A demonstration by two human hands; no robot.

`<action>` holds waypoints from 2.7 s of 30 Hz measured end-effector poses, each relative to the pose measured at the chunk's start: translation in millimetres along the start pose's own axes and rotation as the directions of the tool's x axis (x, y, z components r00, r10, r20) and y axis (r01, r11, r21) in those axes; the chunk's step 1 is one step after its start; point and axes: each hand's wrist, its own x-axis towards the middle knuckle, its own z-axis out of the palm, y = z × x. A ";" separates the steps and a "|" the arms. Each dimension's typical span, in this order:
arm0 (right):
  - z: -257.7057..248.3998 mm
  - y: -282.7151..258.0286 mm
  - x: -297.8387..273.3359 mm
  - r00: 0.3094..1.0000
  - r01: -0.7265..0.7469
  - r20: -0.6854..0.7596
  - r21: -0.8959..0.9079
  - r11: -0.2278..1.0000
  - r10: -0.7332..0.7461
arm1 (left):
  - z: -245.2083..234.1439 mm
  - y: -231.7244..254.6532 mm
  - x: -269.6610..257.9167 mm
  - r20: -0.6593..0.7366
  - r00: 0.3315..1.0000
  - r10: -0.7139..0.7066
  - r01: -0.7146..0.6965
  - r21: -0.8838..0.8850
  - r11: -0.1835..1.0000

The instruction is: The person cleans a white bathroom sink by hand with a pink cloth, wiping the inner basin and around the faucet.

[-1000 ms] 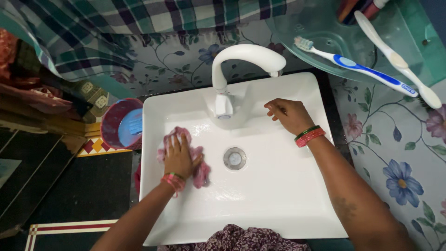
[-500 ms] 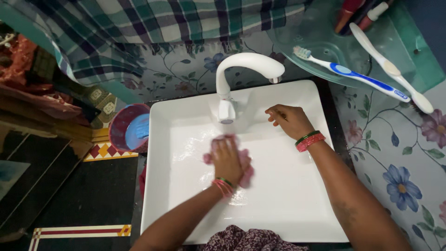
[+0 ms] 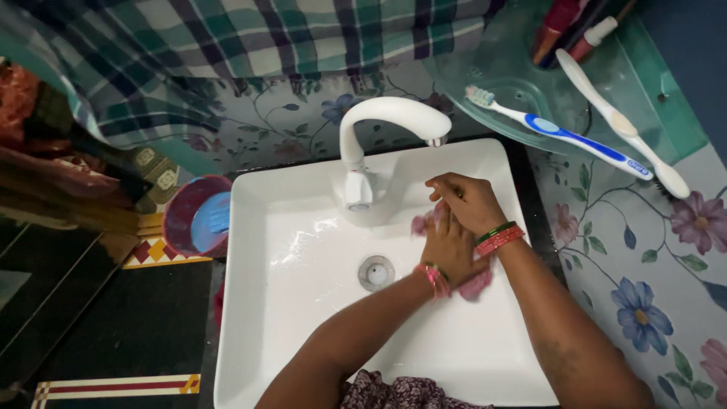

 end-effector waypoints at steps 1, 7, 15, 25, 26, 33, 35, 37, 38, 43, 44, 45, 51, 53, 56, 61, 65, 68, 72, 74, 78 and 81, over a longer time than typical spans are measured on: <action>-0.8 2.4 1.5 0.999 0.026 -0.021 0.025 0.999 -0.025 | -4.1 -2.9 12.5 0.147 0.988 0.037 -0.050 0.082 0.995; -4.1 13.2 4.9 0.992 0.098 -0.074 -0.003 0.995 -0.098 | 8.3 -35.9 44.3 0.029 0.999 0.032 -0.028 -0.117 0.993; -3.7 11.9 6.6 0.997 0.037 -0.063 0.023 0.999 -0.036 | 8.9 -50.2 -45.9 -0.090 0.996 0.016 -0.012 0.042 0.999; 1.9 26.3 8.2 0.997 -0.011 -0.071 -0.159 0.987 0.000 | -89.3 -100.9 -128.6 0.318 0.947 -0.042 0.154 -0.337 0.929; 3.9 26.0 5.6 0.998 -0.006 -0.061 -0.164 0.986 -0.004 | -99.7 -113.7 -132.3 0.249 0.965 -0.084 0.185 -0.413 0.892; 34.2 22.0 -11.4 0.994 0.102 0.011 -0.511 0.854 -0.112 | -141.3 -235.7 -153.2 -0.196 0.870 -0.452 0.205 -0.691 0.694; 56.1 16.9 -23.4 0.984 0.176 0.077 -0.506 0.844 -0.160 | -131.3 -266.7 -152.7 -0.157 0.844 -0.512 0.178 -0.819 0.545; 72.9 8.3 -38.4 0.987 0.160 0.109 -0.498 0.852 -0.122 | -122.7 -294.3 -151.4 -0.109 0.818 -0.565 0.137 -0.917 0.374; 79.7 4.0 -44.0 0.987 0.098 0.158 -0.464 0.880 -0.027 | -118.5 -303.2 -150.0 -0.059 0.804 -0.591 0.190 -0.917 0.350; 137.7 -11.6 -90.0 0.930 0.258 0.366 -0.700 0.666 0.025 | -115.8 -303.2 -142.5 -0.055 0.840 -0.540 0.179 -0.911 0.373; 154.6 -19.5 -104.5 0.911 0.142 0.339 -0.794 0.592 0.236 | -120.7 -299.6 -143.4 -0.069 0.830 -0.553 0.215 -0.876 0.433; 165.6 -28.3 -118.7 0.876 0.234 0.430 -0.775 0.587 0.218 | -125.1 -296.1 -146.1 -0.081 0.820 -0.567 0.254 -0.836 0.487; 240.9 -70.6 -113.2 0.416 0.843 0.808 -0.170 0.511 -0.417 | -143.8 -299.6 -151.6 -0.208 0.787 -0.580 0.124 -0.869 0.480; 269.6 -88.6 -81.9 0.467 0.801 0.804 -0.208 0.562 -0.368 | -147.2 -304.4 -153.8 -0.200 0.781 -0.592 0.105 -0.892 0.439; 286.2 -100.6 -14.2 0.692 0.629 0.582 -0.199 0.752 -0.426 | -150.5 -309.8 -158.3 -0.190 0.787 -0.587 0.065 -0.921 0.385; 309.6 -88.4 63.4 0.601 0.797 0.409 -0.377 0.473 -0.687 | -156.8 -303.4 -160.4 -0.227 0.793 -0.566 0.106 -0.863 0.494; 311.7 -89.8 42.7 0.610 0.792 0.447 -0.313 0.525 -0.654 | -157.1 -301.7 -159.0 -0.223 0.773 -0.594 0.140 -0.853 0.503; 314.5 -86.2 -13.3 0.673 0.630 0.679 -0.318 0.709 -0.293 | -155.6 -302.2 -156.9 -0.226 0.770 -0.597 0.152 -0.843 0.516; 314.3 -56.1 -89.7 0.310 0.867 0.786 -0.004 0.498 -0.534 | -152.4 -301.2 -154.9 -0.199 0.768 -0.609 0.215 -0.815 0.538; 309.8 -42.8 -108.7 0.241 0.891 0.750 0.081 0.446 -0.616 | -150.9 -300.0 -153.9 -0.182 0.771 -0.611 0.237 -0.808 0.539; 289.4 -36.2 -125.1 0.217 0.878 0.772 0.113 0.465 -0.598 | -144.4 -297.3 -152.1 -0.169 0.763 -0.625 0.289 -0.775 0.562; 241.5 -42.3 -127.6 0.283 0.853 0.815 0.028 0.522 -0.506 | -139.6 -297.8 -150.8 -0.140 0.758 -0.637 0.362 -0.723 0.589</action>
